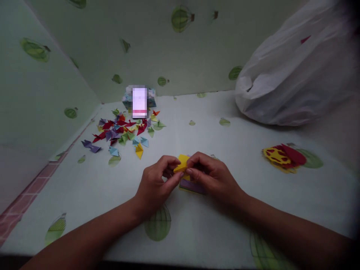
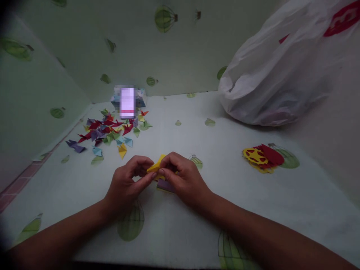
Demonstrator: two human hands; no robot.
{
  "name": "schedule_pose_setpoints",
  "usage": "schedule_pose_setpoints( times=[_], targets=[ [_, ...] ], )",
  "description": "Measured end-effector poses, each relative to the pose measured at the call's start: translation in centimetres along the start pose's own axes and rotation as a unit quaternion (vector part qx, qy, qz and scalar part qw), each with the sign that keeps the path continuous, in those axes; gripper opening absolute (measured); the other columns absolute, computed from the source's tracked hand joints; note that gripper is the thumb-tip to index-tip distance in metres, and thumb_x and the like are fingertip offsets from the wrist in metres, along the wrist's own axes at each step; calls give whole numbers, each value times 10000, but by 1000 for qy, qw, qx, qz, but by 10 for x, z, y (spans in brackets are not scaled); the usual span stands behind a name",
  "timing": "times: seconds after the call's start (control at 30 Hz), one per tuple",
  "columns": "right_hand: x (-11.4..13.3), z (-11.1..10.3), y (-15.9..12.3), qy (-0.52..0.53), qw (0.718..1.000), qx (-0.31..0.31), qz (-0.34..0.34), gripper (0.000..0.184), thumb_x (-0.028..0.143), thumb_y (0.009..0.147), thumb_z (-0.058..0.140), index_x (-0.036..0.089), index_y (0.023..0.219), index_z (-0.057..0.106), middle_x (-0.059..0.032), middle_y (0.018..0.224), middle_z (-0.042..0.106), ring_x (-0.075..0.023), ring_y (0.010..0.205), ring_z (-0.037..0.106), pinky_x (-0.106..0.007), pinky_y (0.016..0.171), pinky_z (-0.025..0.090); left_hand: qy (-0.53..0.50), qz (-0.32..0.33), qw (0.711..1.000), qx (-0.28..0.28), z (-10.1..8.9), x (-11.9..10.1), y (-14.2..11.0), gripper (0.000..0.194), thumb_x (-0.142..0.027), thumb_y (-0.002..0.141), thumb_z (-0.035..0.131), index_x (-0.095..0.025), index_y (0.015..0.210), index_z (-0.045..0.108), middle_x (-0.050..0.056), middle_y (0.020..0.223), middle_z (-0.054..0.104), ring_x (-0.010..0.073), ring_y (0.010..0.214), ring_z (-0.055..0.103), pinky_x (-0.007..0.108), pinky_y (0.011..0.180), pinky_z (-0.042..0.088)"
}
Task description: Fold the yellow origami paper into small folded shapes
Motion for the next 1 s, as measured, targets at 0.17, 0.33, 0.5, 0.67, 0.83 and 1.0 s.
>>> schedule_pose_setpoints(
  times=[0.17, 0.33, 0.5, 0.67, 0.83, 1.0],
  targets=[
    [-2, 0, 0, 3, 1000, -3, 15, 74, 204, 865, 585, 180, 796, 570, 10, 712, 567, -119, 634, 502, -256, 589, 395, -10, 1, 1000, 0, 0, 0, -1, 150, -117, 839, 670, -188, 960, 615, -11, 846, 691, 87, 690, 644, 182, 659, 546],
    [-3, 0, 0, -4, 1000, -7, 4, 76, 191, 870, 577, 183, 795, 566, -4, 748, 591, -130, 674, 525, -261, 621, 409, 2, -22, 1000, 5, -2, 3, 0, 78, -151, 837, 686, -176, 876, 623, -2, 775, 698, 110, 654, 658, 210, 629, 549],
    [-2, -1, -1, -27, 999, -13, -13, 84, 163, 870, 581, 185, 793, 559, 9, 752, 581, -122, 681, 513, -250, 629, 395, 1, -33, 999, 7, -3, 3, 1, 43, -143, 845, 675, -162, 865, 642, 7, 763, 703, 115, 655, 664, 211, 621, 536],
    [1, -2, 0, -43, 998, -20, -31, 89, 177, 874, 585, 185, 788, 562, 5, 762, 594, -127, 695, 527, -252, 644, 396, -2, 3, 1000, 6, -5, -3, 2, 48, -134, 862, 646, -154, 818, 647, 32, 822, 695, 126, 728, 656, 234, 673, 526],
    [0, -2, -2, -28, 999, -27, -22, 90, 192, 876, 587, 193, 790, 560, -1, 797, 608, -133, 713, 538, -259, 664, 407, -2, 25, 1000, -16, -8, -7, 3, 114, -113, 825, 678, -163, 738, 622, 33, 829, 698, 134, 759, 660, 253, 706, 515],
    [-2, 1, -3, 13, 1000, -20, 4, 98, 211, 872, 592, 194, 784, 553, 0, 789, 603, -135, 721, 547, -263, 664, 418, -2, 14, 1000, -17, -7, -7, 2, 141, -100, 816, 668, -172, 712, 605, 8, 757, 687, 128, 709, 651, 253, 677, 504]
  ],
)
Point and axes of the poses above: each hand's wrist, its own y-axis towards the middle knuckle, its own z-axis out of the palm, x = y × z, the point moved 4 cm from there along y, towards the middle knuckle
